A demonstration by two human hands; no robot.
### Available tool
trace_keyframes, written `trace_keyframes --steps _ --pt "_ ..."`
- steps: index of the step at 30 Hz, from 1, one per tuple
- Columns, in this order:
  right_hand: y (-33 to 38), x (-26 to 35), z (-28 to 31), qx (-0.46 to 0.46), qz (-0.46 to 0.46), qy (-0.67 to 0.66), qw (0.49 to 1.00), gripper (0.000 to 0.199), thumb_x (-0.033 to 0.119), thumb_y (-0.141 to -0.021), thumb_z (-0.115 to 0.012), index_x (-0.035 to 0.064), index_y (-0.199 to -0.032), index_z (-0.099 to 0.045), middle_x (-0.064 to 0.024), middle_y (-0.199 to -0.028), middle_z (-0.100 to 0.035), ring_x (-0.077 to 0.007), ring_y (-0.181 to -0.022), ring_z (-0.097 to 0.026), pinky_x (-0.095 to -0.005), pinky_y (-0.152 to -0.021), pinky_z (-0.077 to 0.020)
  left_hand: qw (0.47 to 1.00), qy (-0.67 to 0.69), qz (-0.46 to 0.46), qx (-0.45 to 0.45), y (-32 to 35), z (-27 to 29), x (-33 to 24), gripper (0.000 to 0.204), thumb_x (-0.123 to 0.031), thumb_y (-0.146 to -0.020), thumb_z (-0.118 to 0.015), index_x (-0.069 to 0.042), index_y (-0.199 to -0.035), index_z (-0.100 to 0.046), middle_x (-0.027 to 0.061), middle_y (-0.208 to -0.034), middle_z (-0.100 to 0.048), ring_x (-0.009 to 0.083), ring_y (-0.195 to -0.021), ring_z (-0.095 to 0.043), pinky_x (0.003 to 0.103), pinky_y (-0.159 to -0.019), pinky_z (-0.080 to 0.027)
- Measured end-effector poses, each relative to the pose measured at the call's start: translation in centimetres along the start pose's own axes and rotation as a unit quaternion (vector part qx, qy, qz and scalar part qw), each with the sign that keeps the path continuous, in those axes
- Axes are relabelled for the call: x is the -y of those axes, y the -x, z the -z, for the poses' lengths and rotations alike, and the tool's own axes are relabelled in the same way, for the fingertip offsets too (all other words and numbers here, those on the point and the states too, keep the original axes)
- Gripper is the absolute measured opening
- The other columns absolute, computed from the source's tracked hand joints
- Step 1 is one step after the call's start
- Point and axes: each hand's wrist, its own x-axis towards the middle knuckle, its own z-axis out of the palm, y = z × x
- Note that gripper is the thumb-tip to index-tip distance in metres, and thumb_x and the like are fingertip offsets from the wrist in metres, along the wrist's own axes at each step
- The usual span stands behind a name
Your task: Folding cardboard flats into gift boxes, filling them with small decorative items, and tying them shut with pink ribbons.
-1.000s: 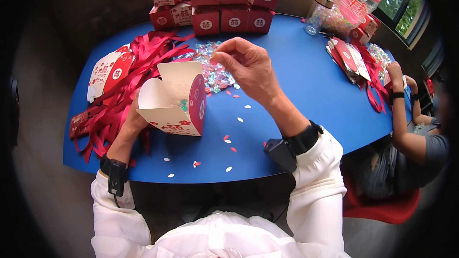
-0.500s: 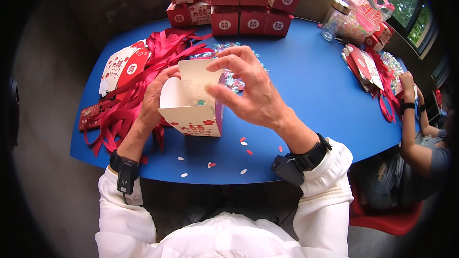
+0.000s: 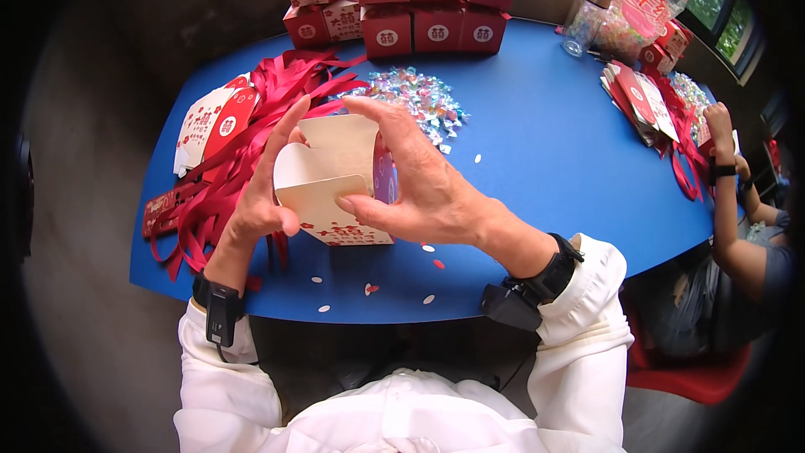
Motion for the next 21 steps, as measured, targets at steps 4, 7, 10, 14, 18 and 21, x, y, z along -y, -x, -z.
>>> trace_keyframes --steps 4,7,10,14,18,21 --pt "0.1 -0.14 -0.31 -0.008 0.004 -0.012 1.0 0.095 0.015 -0.078 -0.077 0.0071 -0.154 -0.02 -0.0193 -0.135 -0.045 -0.0301 -0.123 -0.052 -0.041 -0.104 -0.0438 0.999 -0.038 -0.013 0.009 -0.15 0.05 0.49 0.15 -0.052 -0.043 -0.097 -0.01 -0.158 -0.011 0.0137 -0.144 -0.043 0.0265 -0.135 -0.043 0.043 -0.113 -0.035" --pt "0.14 -0.13 -0.43 -0.008 0.008 -0.022 1.0 0.098 0.015 -0.078 -0.076 0.008 -0.156 -0.016 -0.0209 -0.136 -0.047 -0.0311 -0.123 -0.053 -0.0429 -0.106 -0.043 0.999 -0.047 -0.027 0.007 0.03 0.18 0.77 0.15 -0.052 -0.04 -0.097 -0.009 -0.157 -0.014 0.0123 -0.14 -0.045 0.0251 -0.132 -0.046 0.042 -0.111 -0.037" --pt "0.0 0.01 -0.46 0.003 0.006 -0.047 0.999 0.097 0.015 -0.079 -0.075 0.0077 -0.155 -0.017 -0.0221 -0.138 -0.047 -0.0326 -0.128 -0.051 -0.0437 -0.109 -0.041 0.998 -0.047 -0.044 -0.005 0.14 0.16 0.78 0.148 -0.054 -0.038 -0.096 -0.009 -0.155 -0.016 0.0109 -0.136 -0.047 0.0235 -0.129 -0.047 0.04 -0.109 -0.039" --pt "0.08 -0.07 0.24 0.031 -0.016 -0.009 0.999 0.099 0.015 -0.077 -0.077 0.0101 -0.156 -0.016 -0.0211 -0.144 -0.043 -0.0334 -0.136 -0.043 -0.048 -0.114 -0.0341 0.999 0.015 -0.01 -0.034 -0.14 -0.1 0.17 0.142 -0.057 -0.039 -0.095 -0.009 -0.15 -0.022 0.009 -0.13 -0.05 0.021 -0.126 -0.049 0.037 -0.106 -0.041" --pt "0.17 -0.31 0.28 0.037 -0.023 0.012 0.999 0.101 0.016 -0.077 -0.079 0.0117 -0.156 -0.016 -0.0195 -0.15 -0.04 -0.0321 -0.142 -0.037 -0.0512 -0.117 -0.0303 0.999 -0.002 -0.007 -0.031 0.0 0.5 0.47 0.137 -0.058 -0.038 -0.094 -0.009 -0.147 -0.026 0.0075 -0.126 -0.052 0.0193 -0.123 -0.051 0.035 -0.104 -0.043" --pt "0.24 -0.18 0.01 0.019 -0.059 -0.041 0.997 0.098 0.018 -0.079 -0.077 0.0102 -0.156 -0.016 -0.0198 -0.15 -0.04 -0.0309 -0.142 -0.037 -0.0502 -0.117 -0.0298 0.999 -0.004 -0.024 -0.037 -0.18 0.36 0.81 0.135 -0.058 -0.038 -0.094 -0.009 -0.146 -0.028 0.0067 -0.123 -0.053 0.018 -0.119 -0.053 0.034 -0.103 -0.043"
